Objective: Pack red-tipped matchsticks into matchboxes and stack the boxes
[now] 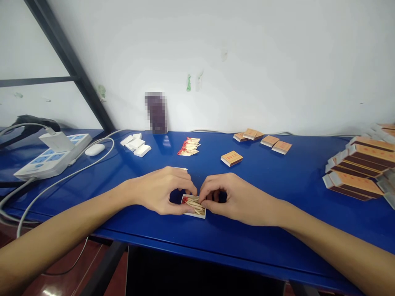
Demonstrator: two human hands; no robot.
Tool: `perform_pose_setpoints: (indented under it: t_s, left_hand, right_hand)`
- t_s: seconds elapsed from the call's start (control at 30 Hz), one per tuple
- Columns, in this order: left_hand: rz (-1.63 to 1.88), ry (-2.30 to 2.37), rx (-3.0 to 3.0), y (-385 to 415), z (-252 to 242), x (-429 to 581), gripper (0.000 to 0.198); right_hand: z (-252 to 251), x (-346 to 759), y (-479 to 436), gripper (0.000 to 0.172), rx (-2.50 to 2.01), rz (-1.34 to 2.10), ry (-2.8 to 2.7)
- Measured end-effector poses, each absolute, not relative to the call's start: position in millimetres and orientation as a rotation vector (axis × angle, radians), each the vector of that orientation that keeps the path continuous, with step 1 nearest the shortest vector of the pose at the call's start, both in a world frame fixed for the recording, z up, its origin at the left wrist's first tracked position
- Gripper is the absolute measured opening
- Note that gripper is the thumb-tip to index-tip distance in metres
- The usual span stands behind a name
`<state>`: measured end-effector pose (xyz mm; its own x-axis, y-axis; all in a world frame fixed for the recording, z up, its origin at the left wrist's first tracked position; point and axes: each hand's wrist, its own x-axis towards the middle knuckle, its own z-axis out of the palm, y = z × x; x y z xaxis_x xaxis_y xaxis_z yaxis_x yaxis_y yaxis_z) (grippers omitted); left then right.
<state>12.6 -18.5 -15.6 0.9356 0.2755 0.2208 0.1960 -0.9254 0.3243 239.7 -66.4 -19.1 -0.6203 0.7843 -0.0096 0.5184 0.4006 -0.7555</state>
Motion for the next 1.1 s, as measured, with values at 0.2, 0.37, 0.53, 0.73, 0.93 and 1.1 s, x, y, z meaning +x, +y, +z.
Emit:
perform_pose_setpoints:
  t_s: [0.2,0.37,0.53,0.73,0.93,1.1]
  left_hand:
    - [0.392,0.298,2.833,-17,-17,11,0.044]
    - [0.385,0.35,2.879,-16,-16,10,0.033]
    - [0.373,0.357,2.918,-15,-16,10,0.031]
    - [0.376,0.376,2.959,-15,-17,11,0.033]
    - [0.368,0.382,2.953,-15,-17,10,0.033]
    - [0.362,0.391,2.957,-14,-17,10,0.032]
  right_hand:
    - [-19,233,-74,0.02,-1.214,1.038,-2.234]
    - [-25,232,-75,0.018,-1.213,0.888,-2.226]
    - [-27,234,-73,0.019,-1.176,0.682,-2.324]
    - [-18,227,-79,0.024,-1.299,0.732,-2.255]
    - [-18,231,-78,0.028,-1.265,0.69,-2.326]
    - [-20,244,-78,0.034,-1.048,0.594,-2.566]
